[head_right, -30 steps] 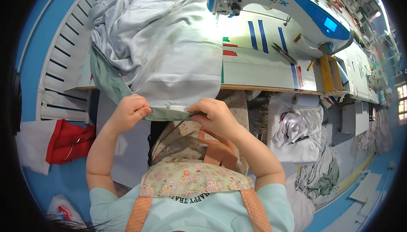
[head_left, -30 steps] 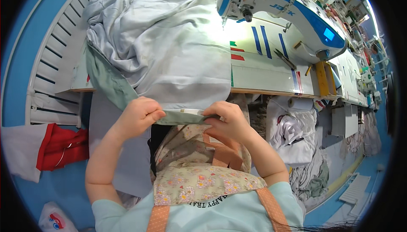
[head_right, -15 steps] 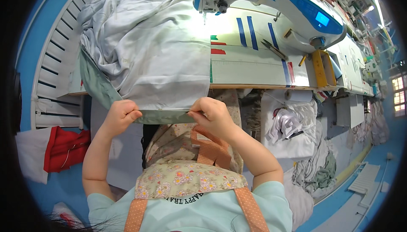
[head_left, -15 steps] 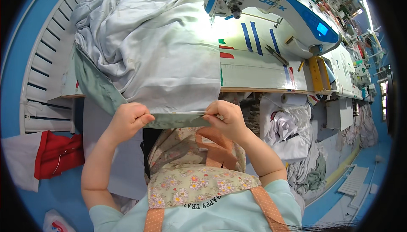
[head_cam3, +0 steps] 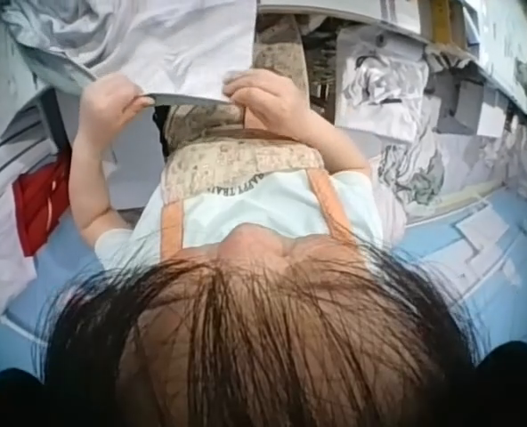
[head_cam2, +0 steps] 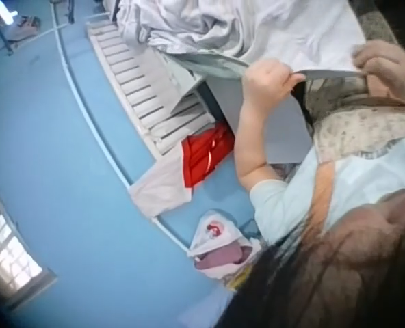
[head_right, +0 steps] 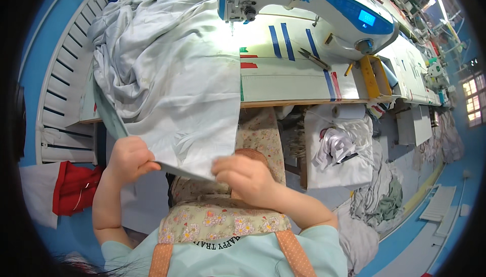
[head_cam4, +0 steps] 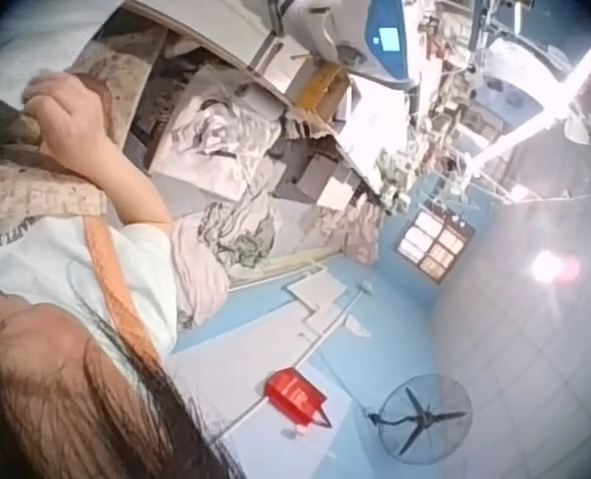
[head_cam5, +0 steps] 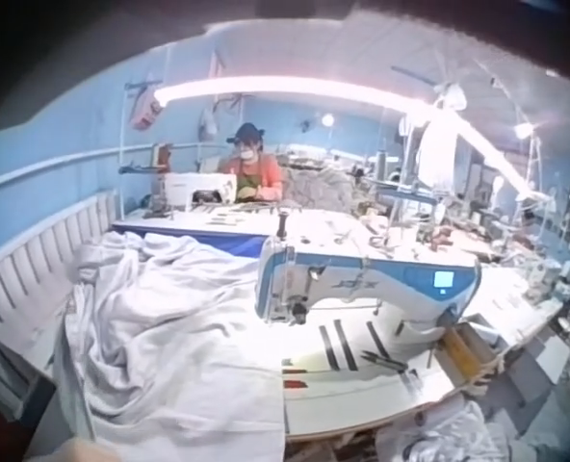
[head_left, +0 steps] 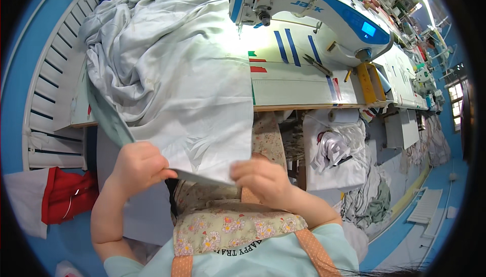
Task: The recorder is sewing white fabric pillowcases on an industrial sewing machine and replacing thread spools.
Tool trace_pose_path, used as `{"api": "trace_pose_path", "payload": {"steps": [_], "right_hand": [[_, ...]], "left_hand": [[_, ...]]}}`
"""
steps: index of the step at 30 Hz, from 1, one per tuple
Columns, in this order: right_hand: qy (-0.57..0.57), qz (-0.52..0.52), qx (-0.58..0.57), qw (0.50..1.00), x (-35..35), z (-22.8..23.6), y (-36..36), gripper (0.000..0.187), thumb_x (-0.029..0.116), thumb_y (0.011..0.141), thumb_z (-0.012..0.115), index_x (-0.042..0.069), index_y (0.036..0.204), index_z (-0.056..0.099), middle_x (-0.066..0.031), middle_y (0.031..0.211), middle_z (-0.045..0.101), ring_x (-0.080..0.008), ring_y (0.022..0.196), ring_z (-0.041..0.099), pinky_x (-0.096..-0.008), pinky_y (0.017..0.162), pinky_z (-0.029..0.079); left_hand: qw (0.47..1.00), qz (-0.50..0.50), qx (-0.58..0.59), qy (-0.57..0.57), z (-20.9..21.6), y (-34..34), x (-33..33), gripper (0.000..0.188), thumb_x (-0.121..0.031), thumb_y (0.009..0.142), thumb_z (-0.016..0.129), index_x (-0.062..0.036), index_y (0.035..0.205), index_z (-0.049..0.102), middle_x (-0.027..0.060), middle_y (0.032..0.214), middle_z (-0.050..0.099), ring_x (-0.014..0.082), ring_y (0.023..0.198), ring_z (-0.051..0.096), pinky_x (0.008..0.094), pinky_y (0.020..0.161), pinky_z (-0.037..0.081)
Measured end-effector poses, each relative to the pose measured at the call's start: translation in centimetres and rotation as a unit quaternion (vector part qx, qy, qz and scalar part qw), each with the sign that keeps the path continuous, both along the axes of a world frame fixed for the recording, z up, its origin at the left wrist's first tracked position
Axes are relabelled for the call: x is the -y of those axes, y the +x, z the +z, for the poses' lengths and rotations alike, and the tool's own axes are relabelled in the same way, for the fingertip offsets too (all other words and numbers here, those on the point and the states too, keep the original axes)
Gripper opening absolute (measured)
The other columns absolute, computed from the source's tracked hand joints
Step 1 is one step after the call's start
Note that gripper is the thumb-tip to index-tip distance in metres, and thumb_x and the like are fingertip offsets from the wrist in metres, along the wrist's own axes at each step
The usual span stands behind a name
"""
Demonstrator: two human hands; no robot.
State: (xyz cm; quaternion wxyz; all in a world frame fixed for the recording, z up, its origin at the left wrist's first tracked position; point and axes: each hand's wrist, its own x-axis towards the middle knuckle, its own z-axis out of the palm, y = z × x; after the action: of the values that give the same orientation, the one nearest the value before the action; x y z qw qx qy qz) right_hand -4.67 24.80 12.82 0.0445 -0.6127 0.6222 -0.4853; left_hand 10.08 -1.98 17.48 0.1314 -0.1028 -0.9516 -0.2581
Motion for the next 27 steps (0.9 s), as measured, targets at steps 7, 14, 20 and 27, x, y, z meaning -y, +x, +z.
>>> {"api": "trace_pose_path", "payload": {"steps": [7,14,20,27], "right_hand": [[0.03,-0.015,0.061,0.998,-1.9,-3.2,1.2,0.015,-0.005,0.073,0.061,0.0,0.088,0.062,-0.0132,0.094,0.067,-0.028,0.089,0.066,-0.035,0.075,0.055],[0.119,-0.082,0.127,0.981,-2.8,-5.8,1.6,0.015,0.0,0.077,0.065,0.004,0.091,0.064,-0.0091,0.091,0.068,-0.0263,0.086,0.065,-0.0345,0.075,0.052],[0.173,-0.079,0.161,0.968,-3.8,-5.6,0.6,0.016,0.0,0.076,0.065,0.004,0.091,0.065,-0.0089,0.091,0.068,-0.0264,0.085,0.065,-0.0337,0.073,0.051],[0.212,-0.101,0.233,0.944,-3.3,-7.2,-0.6,0.01,0.002,0.078,0.066,0.004,0.089,0.066,-0.0083,0.09,0.068,-0.0257,0.083,0.065,-0.0323,0.071,0.051]], "left_hand": [[0.995,-0.052,0.071,-0.037,-1.3,0.8,-1.7,0.027,-0.031,0.071,0.074,-0.0091,0.071,0.058,0.0053,0.059,0.05,0.0275,0.057,0.053,0.037,0.051,0.043],[0.995,0.091,0.02,0.047,-2.3,-2.8,0.5,0.037,-0.016,0.072,0.072,-0.0038,0.104,0.062,0.0124,0.098,0.061,0.0337,0.087,0.058,0.0401,0.075,0.048],[0.983,0.146,0.027,-0.104,-4.3,-5.6,6.8,0.039,-0.008,0.073,0.068,-0.005,0.111,0.057,0.0146,0.119,0.053,0.035,0.111,0.047,0.0413,0.097,0.038],[0.963,0.23,0.033,-0.139,-4.3,-6.3,7.8,0.029,-0.006,0.074,0.066,-0.0035,0.102,0.06,0.0144,0.117,0.053,0.0345,0.111,0.049,0.0428,0.094,0.041]]}}
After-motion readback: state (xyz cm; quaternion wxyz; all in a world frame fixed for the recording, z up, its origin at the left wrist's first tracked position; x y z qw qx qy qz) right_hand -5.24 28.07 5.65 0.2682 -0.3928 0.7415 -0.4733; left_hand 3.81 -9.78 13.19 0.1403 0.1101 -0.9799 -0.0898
